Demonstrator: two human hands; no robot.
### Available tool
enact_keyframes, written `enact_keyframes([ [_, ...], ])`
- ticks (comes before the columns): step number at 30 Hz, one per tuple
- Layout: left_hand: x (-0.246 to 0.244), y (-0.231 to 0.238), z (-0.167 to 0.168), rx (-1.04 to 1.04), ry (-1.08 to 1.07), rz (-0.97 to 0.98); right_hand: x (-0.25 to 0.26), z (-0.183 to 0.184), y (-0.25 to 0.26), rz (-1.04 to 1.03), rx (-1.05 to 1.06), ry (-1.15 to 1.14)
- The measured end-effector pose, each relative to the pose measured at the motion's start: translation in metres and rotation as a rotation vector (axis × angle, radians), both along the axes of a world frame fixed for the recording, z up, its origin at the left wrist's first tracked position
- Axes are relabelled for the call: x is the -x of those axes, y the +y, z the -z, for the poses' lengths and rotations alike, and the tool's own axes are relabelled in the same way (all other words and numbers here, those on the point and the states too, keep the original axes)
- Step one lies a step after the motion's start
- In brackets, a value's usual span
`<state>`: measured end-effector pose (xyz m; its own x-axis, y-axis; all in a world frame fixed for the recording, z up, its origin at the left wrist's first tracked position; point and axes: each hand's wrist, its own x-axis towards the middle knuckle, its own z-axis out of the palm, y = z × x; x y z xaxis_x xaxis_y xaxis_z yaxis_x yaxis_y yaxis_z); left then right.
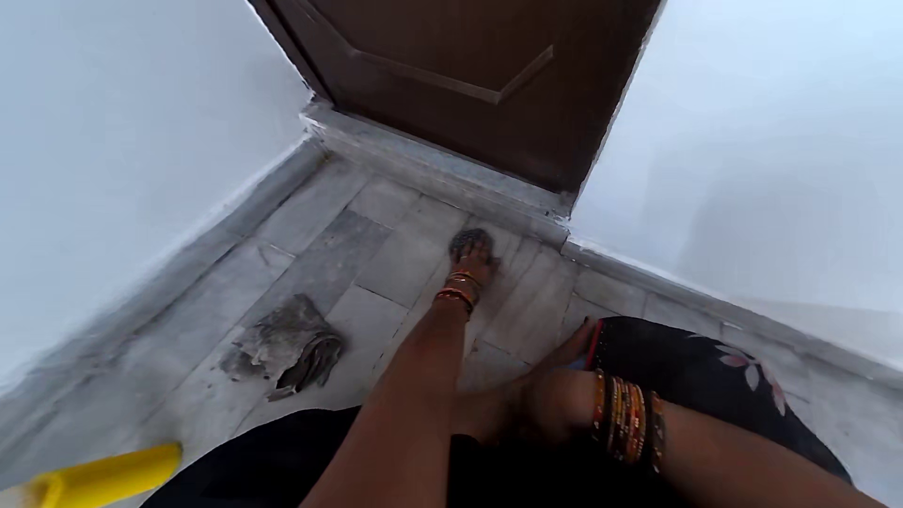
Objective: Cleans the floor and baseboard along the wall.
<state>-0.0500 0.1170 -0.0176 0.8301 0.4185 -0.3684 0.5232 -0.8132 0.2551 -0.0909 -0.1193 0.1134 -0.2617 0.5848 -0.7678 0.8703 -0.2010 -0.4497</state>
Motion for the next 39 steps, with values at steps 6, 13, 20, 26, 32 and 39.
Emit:
enact_keyframes([
  [6,0.112,0.068,-0.009,-0.094,0.11,-0.234,0.002,-0.007,0.002,-0.073,-0.02,0.014],
  [13,0.149,0.056,-0.016,-0.07,0.305,-0.342,0.023,-0.031,-0.007,-0.071,-0.076,-0.066],
  [20,0.088,-0.054,0.001,-0.045,0.202,0.085,0.033,-0.048,-0.018,-0.092,-0.131,-0.029],
  [26,0.024,-0.126,-0.005,0.014,0.159,0.285,0.026,-0.053,-0.022,-0.034,-0.177,0.027],
  [32,-0.033,-0.114,-0.005,0.015,0.138,0.247,0.018,-0.033,-0.017,-0.06,-0.168,0.025],
  [39,-0.056,-0.072,-0.001,0.007,0.093,0.233,0.005,-0.005,-0.01,0.025,-0.173,0.015],
])
